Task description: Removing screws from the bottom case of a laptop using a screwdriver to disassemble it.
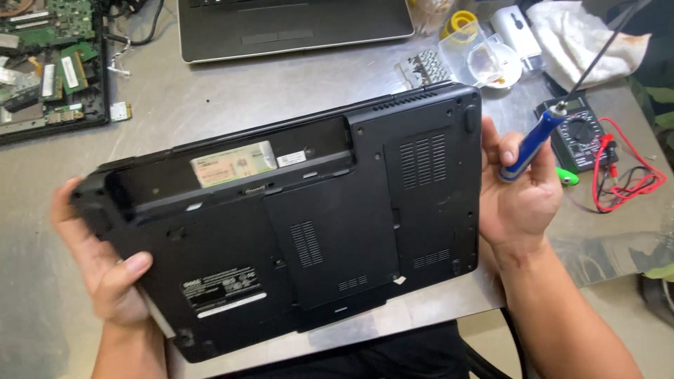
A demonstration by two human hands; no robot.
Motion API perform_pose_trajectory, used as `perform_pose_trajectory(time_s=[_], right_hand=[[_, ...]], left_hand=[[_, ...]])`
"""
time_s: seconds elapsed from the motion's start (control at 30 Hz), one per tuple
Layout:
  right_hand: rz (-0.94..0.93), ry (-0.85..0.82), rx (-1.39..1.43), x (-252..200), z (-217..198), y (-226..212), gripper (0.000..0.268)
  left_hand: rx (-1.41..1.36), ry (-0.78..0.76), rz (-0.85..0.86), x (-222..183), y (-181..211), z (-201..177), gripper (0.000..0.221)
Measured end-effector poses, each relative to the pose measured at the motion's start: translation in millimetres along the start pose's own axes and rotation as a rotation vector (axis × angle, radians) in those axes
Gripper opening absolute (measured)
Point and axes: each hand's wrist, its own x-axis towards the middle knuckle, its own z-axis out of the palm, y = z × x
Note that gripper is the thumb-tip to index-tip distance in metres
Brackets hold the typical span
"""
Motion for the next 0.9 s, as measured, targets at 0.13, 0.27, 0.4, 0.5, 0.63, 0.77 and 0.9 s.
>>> perform_pose_trajectory(time_s=[0.13, 0.27, 0.4, 0.5, 0.63, 0.77, 0.9], right_hand=[[0.007, 0.087, -0.118, 5, 10, 2, 0.039], [-0.027, 0.131, -0.185, 6, 16, 4, 0.040], [0.002, 0.140, -0.262, 6, 19, 5, 0.039], [0.029, 0.144, -0.334, 9, 16, 9, 0.039], [0.030, 0.169, -0.496, 12, 12, 12, 0.040], [0.125, 0.210, -0.518, 7, 22, 16, 0.044], [0.138, 0.160, -0.587, 6, 15, 16, 0.041]], left_hand=[[-0.034, -0.036, -0.069, 2, -5, 7, 0.089], [-0.015, -0.046, -0.148, 3, 2, 16, 0.091], [0.257, -0.078, -0.150, 7, -5, 11, 0.080], [0.656, -0.136, -0.119, 12, -13, 1, 0.074], [1.010, -0.280, -0.234, 14, -2, 10, 0.070], [1.031, -0.320, -0.236, 14, -12, 3, 0.071], [1.111, -0.350, -0.224, 13, -26, -5, 0.083]])
